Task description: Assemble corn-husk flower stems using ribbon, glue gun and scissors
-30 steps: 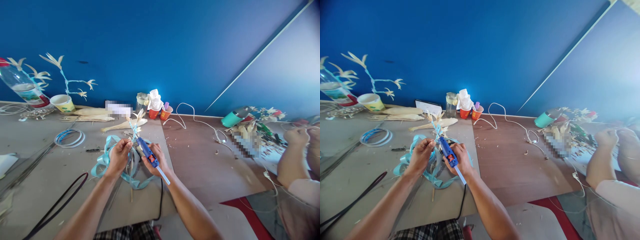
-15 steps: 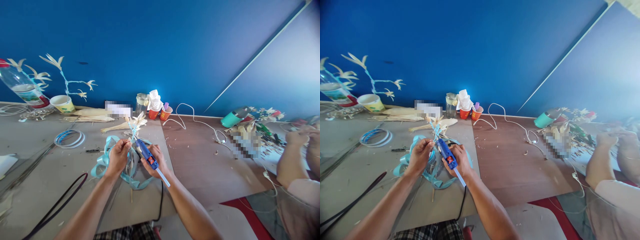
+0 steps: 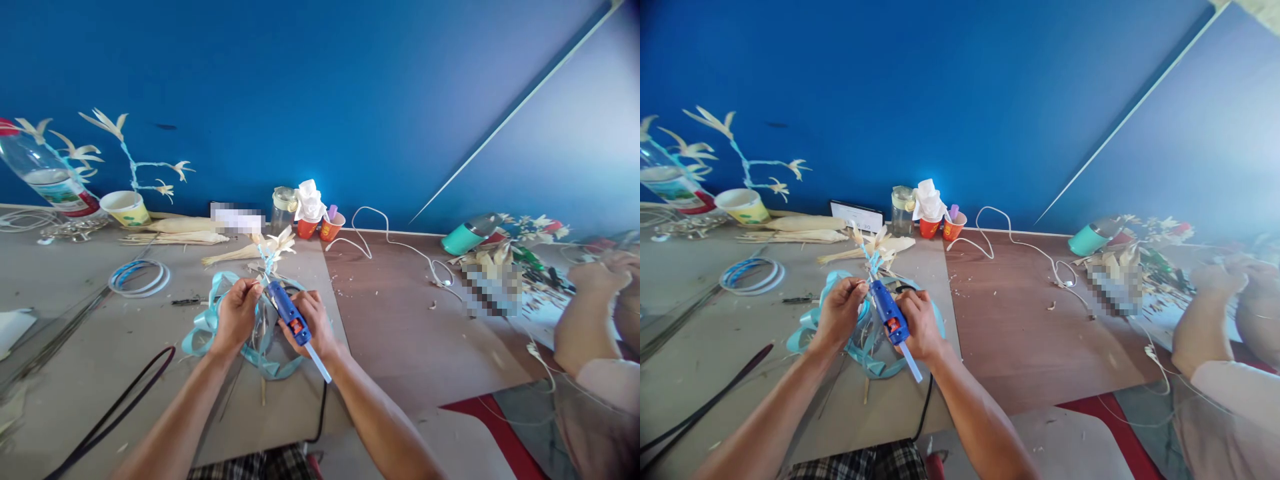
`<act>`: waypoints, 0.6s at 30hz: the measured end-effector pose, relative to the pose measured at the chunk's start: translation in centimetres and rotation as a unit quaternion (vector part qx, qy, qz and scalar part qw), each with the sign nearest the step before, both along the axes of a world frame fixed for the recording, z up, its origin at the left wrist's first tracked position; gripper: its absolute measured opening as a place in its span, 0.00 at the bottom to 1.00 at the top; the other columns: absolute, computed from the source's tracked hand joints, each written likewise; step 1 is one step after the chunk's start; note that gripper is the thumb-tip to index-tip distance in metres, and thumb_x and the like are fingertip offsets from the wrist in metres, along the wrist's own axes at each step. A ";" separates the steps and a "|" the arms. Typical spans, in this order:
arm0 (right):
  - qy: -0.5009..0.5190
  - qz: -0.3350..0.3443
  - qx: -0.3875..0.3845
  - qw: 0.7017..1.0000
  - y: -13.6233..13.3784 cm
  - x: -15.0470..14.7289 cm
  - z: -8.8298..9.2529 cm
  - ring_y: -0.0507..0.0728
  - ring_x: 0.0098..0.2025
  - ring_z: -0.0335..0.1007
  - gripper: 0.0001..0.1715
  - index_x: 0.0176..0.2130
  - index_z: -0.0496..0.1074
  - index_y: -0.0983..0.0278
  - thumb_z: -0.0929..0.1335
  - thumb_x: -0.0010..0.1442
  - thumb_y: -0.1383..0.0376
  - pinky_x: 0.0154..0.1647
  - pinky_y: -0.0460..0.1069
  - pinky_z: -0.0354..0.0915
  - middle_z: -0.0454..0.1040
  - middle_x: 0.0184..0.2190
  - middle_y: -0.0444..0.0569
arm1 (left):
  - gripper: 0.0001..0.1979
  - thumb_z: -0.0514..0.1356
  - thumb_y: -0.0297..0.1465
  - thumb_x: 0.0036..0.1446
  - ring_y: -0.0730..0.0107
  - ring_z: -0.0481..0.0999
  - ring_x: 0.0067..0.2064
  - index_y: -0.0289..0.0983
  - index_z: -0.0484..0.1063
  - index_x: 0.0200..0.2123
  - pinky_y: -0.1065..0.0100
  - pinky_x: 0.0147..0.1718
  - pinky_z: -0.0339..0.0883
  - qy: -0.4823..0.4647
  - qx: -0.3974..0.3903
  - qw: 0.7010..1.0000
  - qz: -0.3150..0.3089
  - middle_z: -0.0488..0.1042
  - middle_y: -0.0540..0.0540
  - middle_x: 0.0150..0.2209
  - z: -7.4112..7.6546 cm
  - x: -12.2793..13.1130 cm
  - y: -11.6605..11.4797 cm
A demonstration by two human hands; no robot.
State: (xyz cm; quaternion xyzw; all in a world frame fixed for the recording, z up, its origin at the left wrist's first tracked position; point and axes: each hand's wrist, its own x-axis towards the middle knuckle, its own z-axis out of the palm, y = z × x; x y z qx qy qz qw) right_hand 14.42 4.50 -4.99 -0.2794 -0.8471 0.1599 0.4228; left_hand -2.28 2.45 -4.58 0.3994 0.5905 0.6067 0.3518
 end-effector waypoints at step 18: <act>-0.040 0.001 0.032 0.999 -0.3 -0.1 -0.2 0.57 0.34 0.67 0.09 0.35 0.61 0.62 0.62 0.53 0.60 0.40 0.55 0.57 0.70 0.33 0.50 | 0.01 0.60 0.29 0.48 0.70 0.64 0.26 0.38 0.70 0.25 0.71 0.27 0.58 0.066 0.011 0.998 0.022 0.69 0.51 0.22 0.3 0.2 -0.1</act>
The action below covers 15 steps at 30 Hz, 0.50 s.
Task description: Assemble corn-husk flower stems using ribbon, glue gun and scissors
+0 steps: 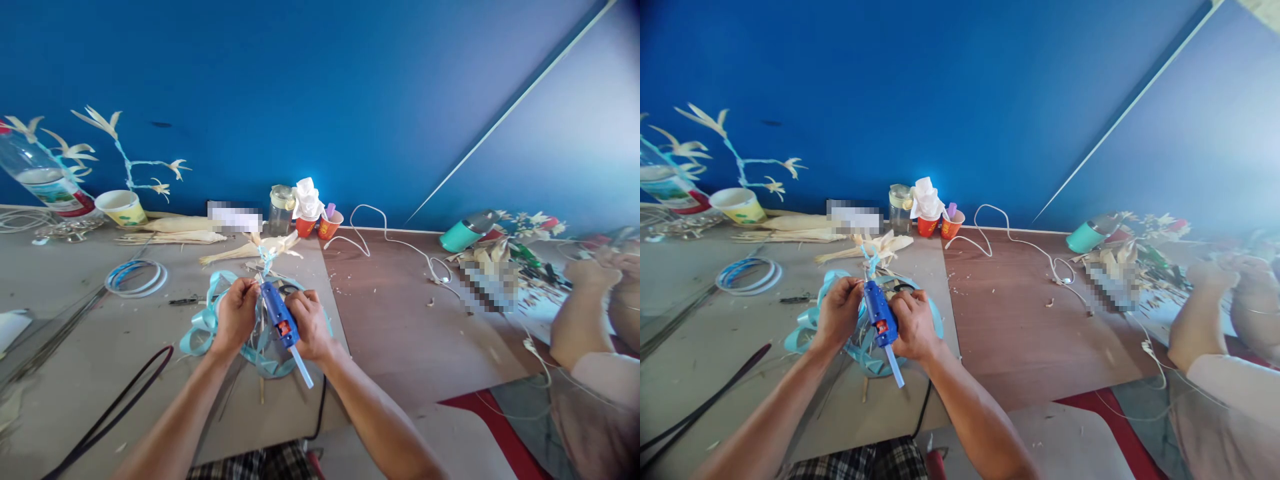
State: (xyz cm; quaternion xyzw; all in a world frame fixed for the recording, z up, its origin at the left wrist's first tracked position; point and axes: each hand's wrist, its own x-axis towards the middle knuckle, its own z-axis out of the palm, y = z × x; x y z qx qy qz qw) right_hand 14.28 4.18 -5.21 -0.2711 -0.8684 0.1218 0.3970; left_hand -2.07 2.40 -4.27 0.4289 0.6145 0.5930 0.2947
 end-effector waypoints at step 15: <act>0.034 -0.011 -0.008 0.999 0.1 -0.1 -0.1 0.58 0.36 0.68 0.09 0.36 0.62 0.61 0.64 0.52 0.63 0.40 0.55 0.58 0.71 0.33 0.49 | 0.05 0.59 0.33 0.51 0.73 0.61 0.25 0.38 0.69 0.27 0.73 0.25 0.56 -0.042 -0.005 0.998 -0.039 0.65 0.52 0.22 -0.6 -0.2 0.0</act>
